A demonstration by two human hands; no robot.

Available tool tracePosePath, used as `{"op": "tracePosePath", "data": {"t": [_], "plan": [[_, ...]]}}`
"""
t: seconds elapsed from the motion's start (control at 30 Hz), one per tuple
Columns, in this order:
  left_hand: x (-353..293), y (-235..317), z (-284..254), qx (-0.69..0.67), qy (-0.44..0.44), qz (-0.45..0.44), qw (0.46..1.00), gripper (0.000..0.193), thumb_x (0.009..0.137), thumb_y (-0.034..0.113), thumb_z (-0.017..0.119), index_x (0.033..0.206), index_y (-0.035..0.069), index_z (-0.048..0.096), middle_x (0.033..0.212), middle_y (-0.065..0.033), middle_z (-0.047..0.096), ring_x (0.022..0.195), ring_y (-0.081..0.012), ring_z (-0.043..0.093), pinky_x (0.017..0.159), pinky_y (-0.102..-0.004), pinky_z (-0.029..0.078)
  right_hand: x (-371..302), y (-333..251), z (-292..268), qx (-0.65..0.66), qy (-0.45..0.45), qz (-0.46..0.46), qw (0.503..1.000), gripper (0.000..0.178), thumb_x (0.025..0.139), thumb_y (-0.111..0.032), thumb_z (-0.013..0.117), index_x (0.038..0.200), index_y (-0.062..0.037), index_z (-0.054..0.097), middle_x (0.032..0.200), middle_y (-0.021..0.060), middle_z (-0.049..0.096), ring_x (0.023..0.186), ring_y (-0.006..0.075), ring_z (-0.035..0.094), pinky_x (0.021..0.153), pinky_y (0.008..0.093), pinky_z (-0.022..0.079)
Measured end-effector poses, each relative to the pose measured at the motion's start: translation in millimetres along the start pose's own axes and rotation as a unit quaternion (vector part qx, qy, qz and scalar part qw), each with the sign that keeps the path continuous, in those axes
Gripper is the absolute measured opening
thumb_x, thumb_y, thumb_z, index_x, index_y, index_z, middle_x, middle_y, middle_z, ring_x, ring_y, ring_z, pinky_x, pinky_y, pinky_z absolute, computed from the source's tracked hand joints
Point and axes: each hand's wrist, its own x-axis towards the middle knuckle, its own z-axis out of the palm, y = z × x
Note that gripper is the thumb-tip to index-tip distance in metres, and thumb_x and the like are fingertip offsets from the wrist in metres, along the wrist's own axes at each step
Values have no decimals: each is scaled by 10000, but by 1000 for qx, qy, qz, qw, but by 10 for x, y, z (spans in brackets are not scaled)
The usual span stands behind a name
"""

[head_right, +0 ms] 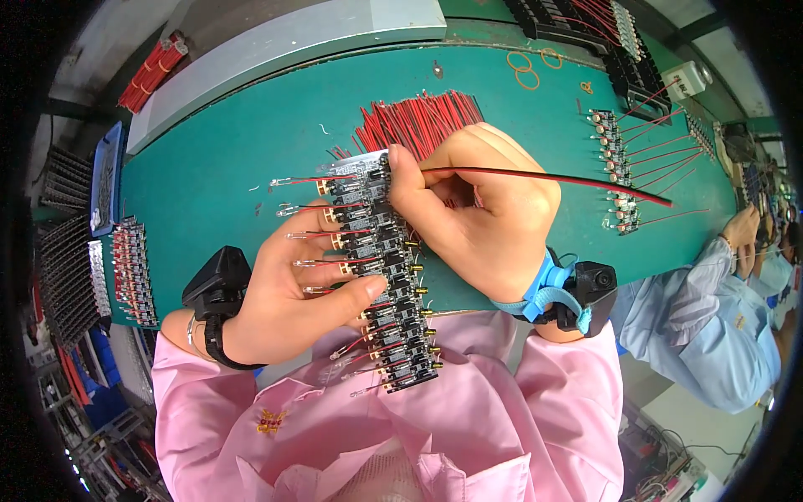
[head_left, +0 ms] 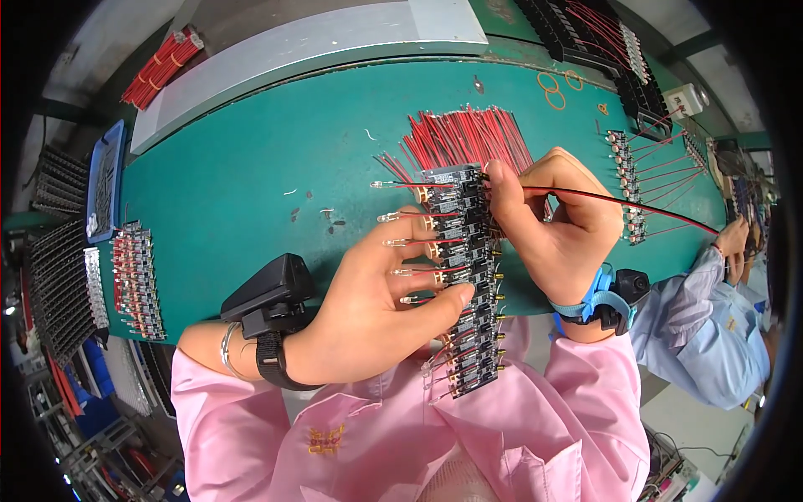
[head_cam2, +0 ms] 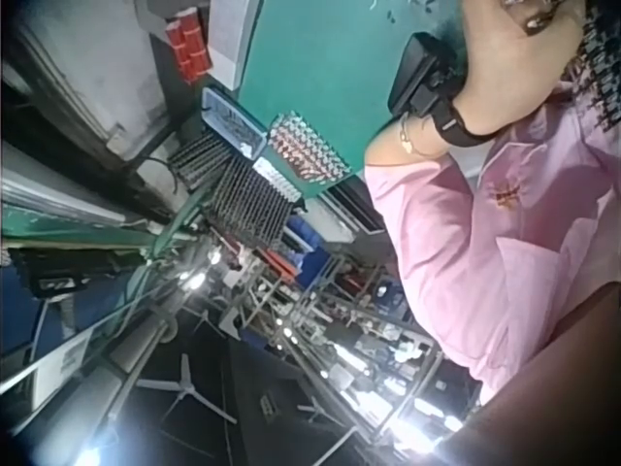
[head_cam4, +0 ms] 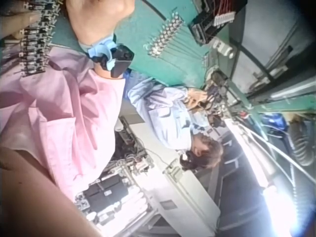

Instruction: The person assembles electronic components by hand, picking up red wires from a pile and inserting them into a strip of circuit boards. After filling the strip, the person sets it aside and picks up a new one to repeat the process.

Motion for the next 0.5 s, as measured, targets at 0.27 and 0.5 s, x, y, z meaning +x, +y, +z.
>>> {"op": "tracePosePath", "data": {"t": [0.27, 0.5], "plan": [[46, 37, -49, -21, 6, -15, 1000, 399, 762, -9, 585, 1104, 48, 389, 1014, -63, 526, 864, -132, 556, 571, -235, 510, 231, 59, -197, 261, -114, 266, 921, 155, 761, -106, 629, 664, -2, 567, 523, 33, 488, 467, 74, 437, 432, 214, 338], [65, 56, -45, -20, 23, -22, 999, 378, 763, 18, 602, 1075, 53, 391, 987, -57, 522, 847, -125, 552, 556, -242, 522, 256, 388, -194, 41, -246, 193, 949, 230, 865, -156, 479, 739, 18, 560, 626, -16, 493, 579, 59, 432, 502, 205, 343]]}}
